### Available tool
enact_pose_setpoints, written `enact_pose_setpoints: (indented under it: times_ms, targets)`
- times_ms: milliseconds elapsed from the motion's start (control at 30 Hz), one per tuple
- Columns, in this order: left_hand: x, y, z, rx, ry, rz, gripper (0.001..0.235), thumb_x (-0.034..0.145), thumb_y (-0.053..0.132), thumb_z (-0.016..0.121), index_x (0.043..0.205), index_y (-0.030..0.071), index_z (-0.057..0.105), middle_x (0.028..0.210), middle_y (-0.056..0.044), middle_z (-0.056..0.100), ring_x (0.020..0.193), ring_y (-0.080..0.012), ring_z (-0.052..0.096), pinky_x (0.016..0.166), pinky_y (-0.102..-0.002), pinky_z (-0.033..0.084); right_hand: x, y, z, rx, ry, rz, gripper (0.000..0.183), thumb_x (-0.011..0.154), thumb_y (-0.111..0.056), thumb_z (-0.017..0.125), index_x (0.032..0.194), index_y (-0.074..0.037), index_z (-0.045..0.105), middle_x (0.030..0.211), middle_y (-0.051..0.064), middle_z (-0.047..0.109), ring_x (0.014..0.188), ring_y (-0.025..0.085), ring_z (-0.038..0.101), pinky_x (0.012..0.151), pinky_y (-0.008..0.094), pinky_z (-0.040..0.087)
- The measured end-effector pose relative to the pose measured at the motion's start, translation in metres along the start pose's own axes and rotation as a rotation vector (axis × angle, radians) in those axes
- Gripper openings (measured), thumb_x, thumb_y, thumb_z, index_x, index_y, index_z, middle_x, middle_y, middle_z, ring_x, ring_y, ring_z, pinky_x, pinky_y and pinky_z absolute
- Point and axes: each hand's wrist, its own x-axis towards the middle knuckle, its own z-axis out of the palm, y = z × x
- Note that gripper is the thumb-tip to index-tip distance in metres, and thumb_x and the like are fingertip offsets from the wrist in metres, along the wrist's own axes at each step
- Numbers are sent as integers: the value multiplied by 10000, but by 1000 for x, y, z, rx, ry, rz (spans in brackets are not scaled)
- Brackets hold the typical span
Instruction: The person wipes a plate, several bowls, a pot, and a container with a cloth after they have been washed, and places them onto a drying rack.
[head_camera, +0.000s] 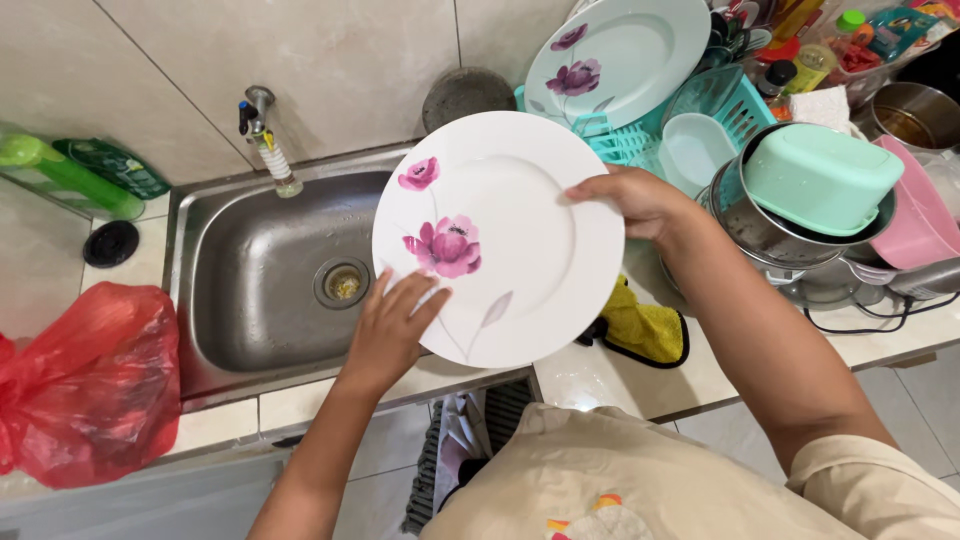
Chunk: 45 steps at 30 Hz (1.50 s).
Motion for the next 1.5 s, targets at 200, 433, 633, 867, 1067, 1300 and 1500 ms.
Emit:
enact_pose_setpoints:
  times_ms: [200,433,633,867,1067,1300,1500]
  targets:
    - [14,-16,48,73,189,0,705,813,-88,613,1438,231,552,1489,-73,438,1474,-285,393,1261,-629,250,-33,-89,43,-417,62,-62,645,766,-89,760,1385,-69,578,1262,114,716,1142,229,701,988,409,561]
    - [123,5,100,415,369,-81,921,896,-68,590,1637,411,326,1710,-47,182,1594,-310,166,1227,-730,127,-64,-175,29,-965,220,-380,428,800,-160,822,1200,-53,715,1084,92,772,965,203,730,877,342,575]
    - [178,36,108,219,238,-151,877,891,109,701,1647,302,301,1726,-103,123,1591,-355,131,1197,-752,93,-54,-196,-25,-1286,311,-636,281,913,-227,805,1085,-12,748,936,138,760,829,231,731,772,373,567]
    - [182,81,122,-90,70,-244,782,821,234,785,1519,212,434,1676,-170,150,1551,-387,143,1147,-763,43,-13,-185,-105,-1604,153,-968,294,955,-138,771,1248,-127,768,965,188,741,831,387,701,748,443,553]
    - [191,101,139,-156,5,-342,699,857,252,761,1493,195,477,1676,-177,149,1546,-385,136,1150,-762,23,23,-169,-142,-1503,22,-1017,313,921,-134,747,1234,-143,751,1031,170,746,885,357,734,788,423,583]
    - [209,110,142,-193,-55,-428,606,871,261,745,1430,193,519,1664,-172,151,1540,-385,128,1140,-757,-1,56,-167,-171,-1492,9,-878,306,896,-170,760,1202,-161,766,1012,160,761,899,355,731,809,430,573]
    - [215,105,152,-206,131,-386,555,854,246,758,1372,156,579,1634,-200,256,1522,-403,204,1133,-775,23,94,-164,-193,-1455,-38,-892,280,886,-235,781,1136,-109,770,965,173,758,879,361,736,813,434,571]
